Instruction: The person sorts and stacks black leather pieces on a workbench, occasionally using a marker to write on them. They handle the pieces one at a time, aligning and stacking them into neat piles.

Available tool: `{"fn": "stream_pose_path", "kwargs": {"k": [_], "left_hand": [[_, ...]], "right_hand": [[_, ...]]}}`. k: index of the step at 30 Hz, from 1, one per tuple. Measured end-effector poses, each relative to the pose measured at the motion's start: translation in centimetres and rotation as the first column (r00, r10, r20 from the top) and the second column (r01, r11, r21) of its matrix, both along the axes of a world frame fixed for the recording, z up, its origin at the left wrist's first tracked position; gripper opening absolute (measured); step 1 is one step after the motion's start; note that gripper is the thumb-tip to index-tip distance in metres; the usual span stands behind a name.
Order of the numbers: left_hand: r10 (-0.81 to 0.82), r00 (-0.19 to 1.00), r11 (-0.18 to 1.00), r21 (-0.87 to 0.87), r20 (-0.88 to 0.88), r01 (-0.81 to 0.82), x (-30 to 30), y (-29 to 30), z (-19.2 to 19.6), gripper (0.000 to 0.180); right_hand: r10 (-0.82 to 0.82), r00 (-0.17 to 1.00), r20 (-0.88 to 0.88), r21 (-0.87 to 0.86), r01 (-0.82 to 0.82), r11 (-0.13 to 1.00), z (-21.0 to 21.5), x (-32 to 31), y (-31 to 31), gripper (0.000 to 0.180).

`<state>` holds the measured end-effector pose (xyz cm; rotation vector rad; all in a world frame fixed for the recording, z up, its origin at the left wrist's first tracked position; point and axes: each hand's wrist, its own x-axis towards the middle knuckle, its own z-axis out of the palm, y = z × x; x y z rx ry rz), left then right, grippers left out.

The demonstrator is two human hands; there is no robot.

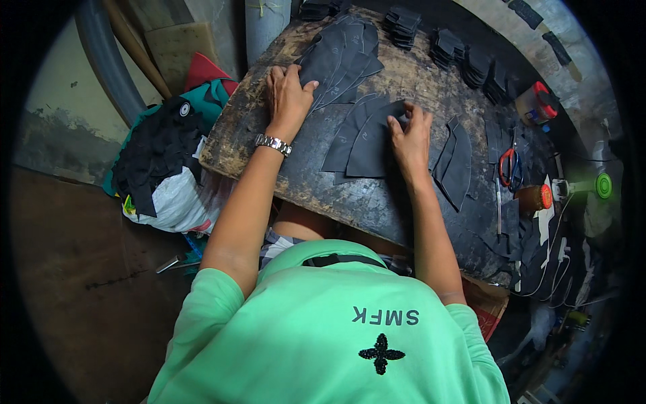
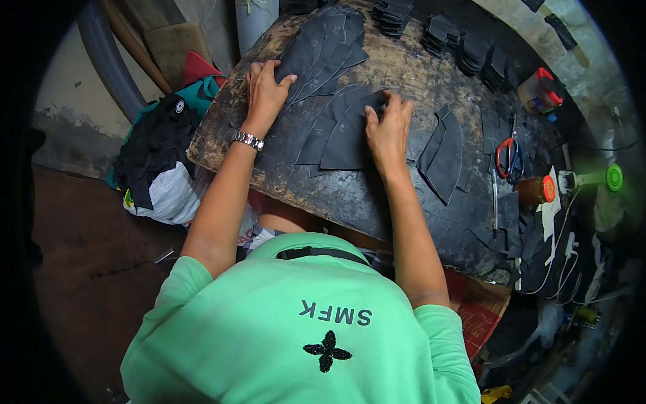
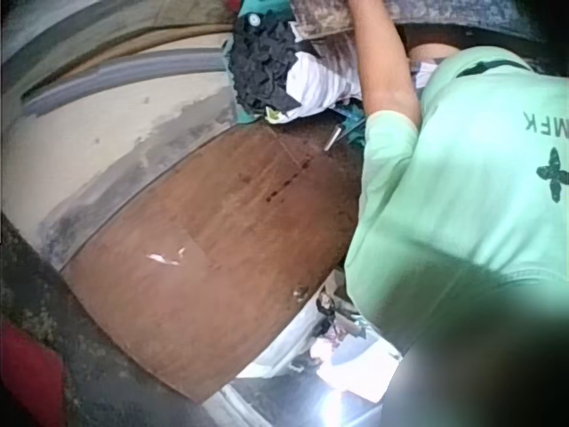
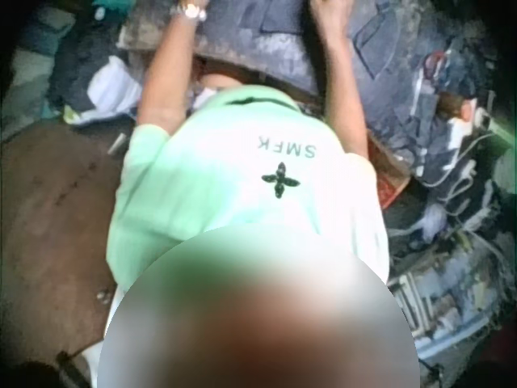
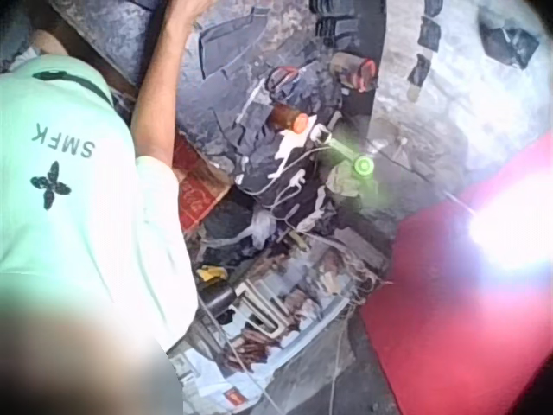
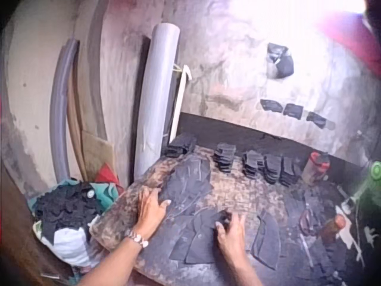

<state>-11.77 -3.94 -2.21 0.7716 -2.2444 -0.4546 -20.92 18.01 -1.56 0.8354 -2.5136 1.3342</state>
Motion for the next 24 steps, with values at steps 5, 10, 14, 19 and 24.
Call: {"fn": "stream_pose_path", "kwargs": {"k": [5, 10, 14, 19, 24], "left_hand": [[-0.080, 0.987, 0.995, 0.049, -0.137, 0.087, 0.1, 0.5, 1.1, 0.033], [-0.037, 0.983, 0.997, 0.056, -0.179, 0.048, 0.6, 2.0, 2.2, 0.028], [-0.103, 0.754, 0.467, 0.637, -0.649, 0.613, 0.6, 5.0, 2.7, 0.030], [-0.252, 0.849, 0.641, 0.578, -0.464, 0.506, 0.0, 6.3, 1.4, 0.015], [0.006, 0.986, 0.994, 0.109, -0.167, 0.013, 0.0, 0.3, -0.3, 0.025]], "right_hand": [[0.299, 0.878, 0.373, -0.203, -0.237, 0.950, 1.5, -2.0, -4.5, 0.036], [0.484, 0.475, 0.735, -0.461, -0.173, 0.870, 1.7, -2.1, -8.9, 0.036], [0.567, 0.401, 0.719, -0.596, -0.063, 0.800, 2.5, -1.9, -9.0, 0.030], [0.504, 0.661, 0.556, -0.636, -0.051, 0.770, 4.7, -4.2, -0.9, 0.063], [0.287, 0.766, 0.575, -0.396, -0.046, 0.917, 3.4, -7.4, 11.3, 0.058]]}}
